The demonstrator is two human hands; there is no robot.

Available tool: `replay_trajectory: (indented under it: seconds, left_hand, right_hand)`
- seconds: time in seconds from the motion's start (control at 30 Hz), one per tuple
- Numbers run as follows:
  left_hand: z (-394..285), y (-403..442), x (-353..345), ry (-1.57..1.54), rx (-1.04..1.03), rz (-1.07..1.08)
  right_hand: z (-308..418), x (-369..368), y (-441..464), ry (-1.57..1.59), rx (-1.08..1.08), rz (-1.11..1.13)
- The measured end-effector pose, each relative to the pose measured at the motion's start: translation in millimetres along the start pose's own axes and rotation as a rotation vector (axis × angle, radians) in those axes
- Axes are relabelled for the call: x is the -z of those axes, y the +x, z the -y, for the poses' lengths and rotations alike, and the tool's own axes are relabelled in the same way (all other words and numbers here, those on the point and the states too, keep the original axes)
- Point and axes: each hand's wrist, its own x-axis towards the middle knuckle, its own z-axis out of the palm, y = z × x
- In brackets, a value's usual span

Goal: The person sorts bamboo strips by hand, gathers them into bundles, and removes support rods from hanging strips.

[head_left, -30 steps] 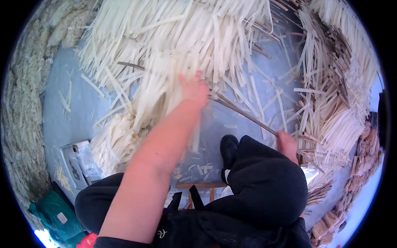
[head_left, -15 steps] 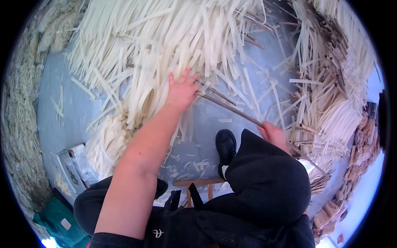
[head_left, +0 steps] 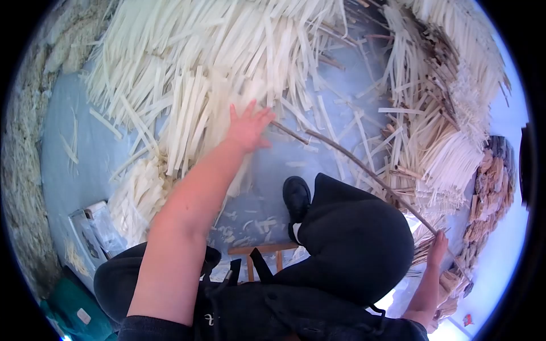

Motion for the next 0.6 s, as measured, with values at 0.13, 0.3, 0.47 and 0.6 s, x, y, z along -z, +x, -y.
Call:
replay_trajectory:
  seconds: [0.13, 0.3, 0.47, 0.6]
  left_hand:
    - [-50, -30, 25, -0.140, -0.074, -0.165]
    - [-69, -75, 37, -0.047, -0.288, -0.400]
    - [-64, -137, 90, -0.353, -0.307, -0.358]
    - [-77, -174, 140, -0.388, -0.261, -0.462]
  right_hand:
    - [-4, -21, -4, -0.014, 0.032, -0.055]
    - [5, -5, 9, 0.178, 0.078, -0.162]
    - [0, 27, 36, 0.195, 0.151, -0.614]
    - [29, 124, 54, 0.227, 0.031, -0.936]
